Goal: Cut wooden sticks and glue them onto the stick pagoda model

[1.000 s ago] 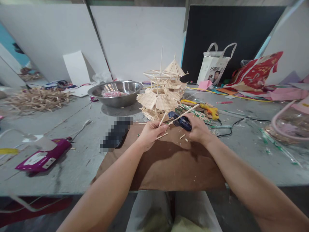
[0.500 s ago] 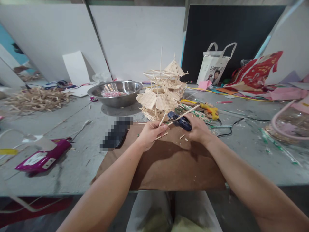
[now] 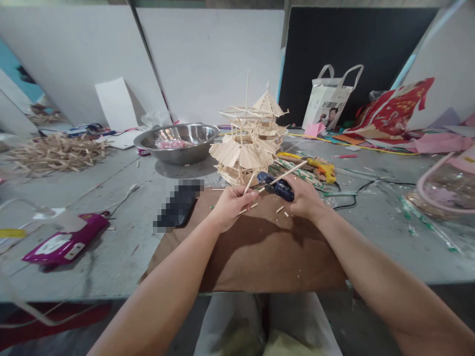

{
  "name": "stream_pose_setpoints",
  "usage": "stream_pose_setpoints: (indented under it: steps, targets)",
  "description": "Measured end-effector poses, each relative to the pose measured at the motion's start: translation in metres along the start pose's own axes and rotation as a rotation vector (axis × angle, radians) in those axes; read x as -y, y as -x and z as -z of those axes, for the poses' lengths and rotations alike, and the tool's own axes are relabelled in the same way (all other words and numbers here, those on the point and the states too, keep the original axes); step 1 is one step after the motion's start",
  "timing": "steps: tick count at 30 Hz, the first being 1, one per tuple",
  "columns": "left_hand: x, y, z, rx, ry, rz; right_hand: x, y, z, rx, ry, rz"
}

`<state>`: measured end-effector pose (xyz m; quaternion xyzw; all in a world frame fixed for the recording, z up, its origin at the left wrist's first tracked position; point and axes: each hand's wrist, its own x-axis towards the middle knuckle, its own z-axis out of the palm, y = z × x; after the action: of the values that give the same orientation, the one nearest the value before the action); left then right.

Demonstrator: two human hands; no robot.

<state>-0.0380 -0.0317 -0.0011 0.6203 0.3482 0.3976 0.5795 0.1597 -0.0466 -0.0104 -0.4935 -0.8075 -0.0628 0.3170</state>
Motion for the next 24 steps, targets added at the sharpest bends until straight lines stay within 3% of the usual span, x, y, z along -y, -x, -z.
stream_pose_setpoints:
  steps: [8,16,24]
  targets:
    - [-0.0001,0.0004,-0.0012,0.002,-0.014,-0.004,0.0000,0.0005,-0.0009,-0.011,-0.024,0.002]
    - [0.0021,-0.0019,-0.0036,-0.156,-0.077,-0.083,-0.0035,-0.0004,-0.0048,0.053,-0.035,-0.072]
    - [0.0030,-0.0026,-0.0039,-0.184,-0.092,-0.060,-0.0004,-0.0003,-0.0049,0.024,-0.020,-0.098]
